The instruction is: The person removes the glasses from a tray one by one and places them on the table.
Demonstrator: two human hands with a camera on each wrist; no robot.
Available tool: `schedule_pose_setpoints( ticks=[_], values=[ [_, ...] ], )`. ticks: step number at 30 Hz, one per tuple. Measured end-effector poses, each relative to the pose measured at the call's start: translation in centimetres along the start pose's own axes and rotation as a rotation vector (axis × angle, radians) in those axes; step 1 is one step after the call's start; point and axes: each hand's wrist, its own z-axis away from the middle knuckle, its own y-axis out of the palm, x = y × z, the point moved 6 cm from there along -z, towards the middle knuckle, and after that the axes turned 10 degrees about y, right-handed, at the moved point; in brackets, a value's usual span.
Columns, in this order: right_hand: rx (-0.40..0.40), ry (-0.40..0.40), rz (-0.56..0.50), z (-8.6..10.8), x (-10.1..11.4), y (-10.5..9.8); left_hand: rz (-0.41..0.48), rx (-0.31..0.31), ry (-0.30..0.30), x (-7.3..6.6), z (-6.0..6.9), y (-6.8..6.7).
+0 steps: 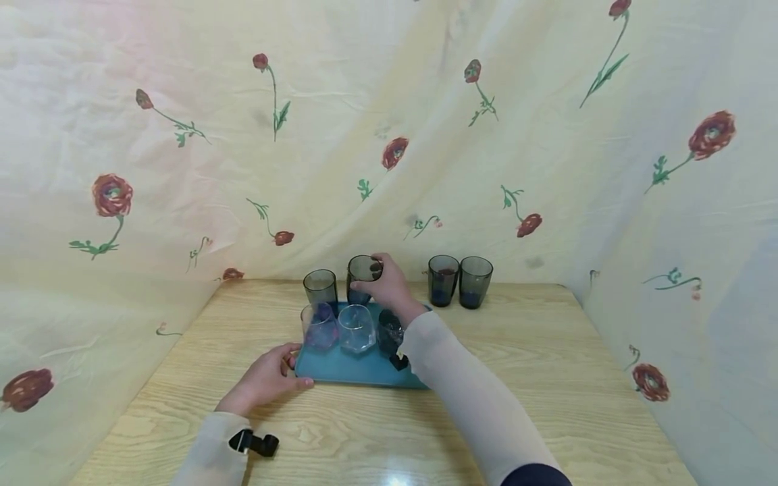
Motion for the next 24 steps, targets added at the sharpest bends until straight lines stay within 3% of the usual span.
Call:
schedule_pose_setpoints(
  ticks=[6, 15, 24],
  values=[
    [-0.073, -0.019, -0.084, 1.4, -0.4, -1.7, -0.004, 0.0, 0.001, 0.0, 0.1, 0.0],
    [-0.213, -0.054, -0.1, 4.2, -1.4, -4.1, -0.019, -0.002, -0.001, 0.2, 0.4, -0.3],
    [-0.292, -0.119, -0.24, 7.1, -1.4, -5.6, 0.0, 0.02, 0.011, 0.1, 0.8, -0.5]
  ],
)
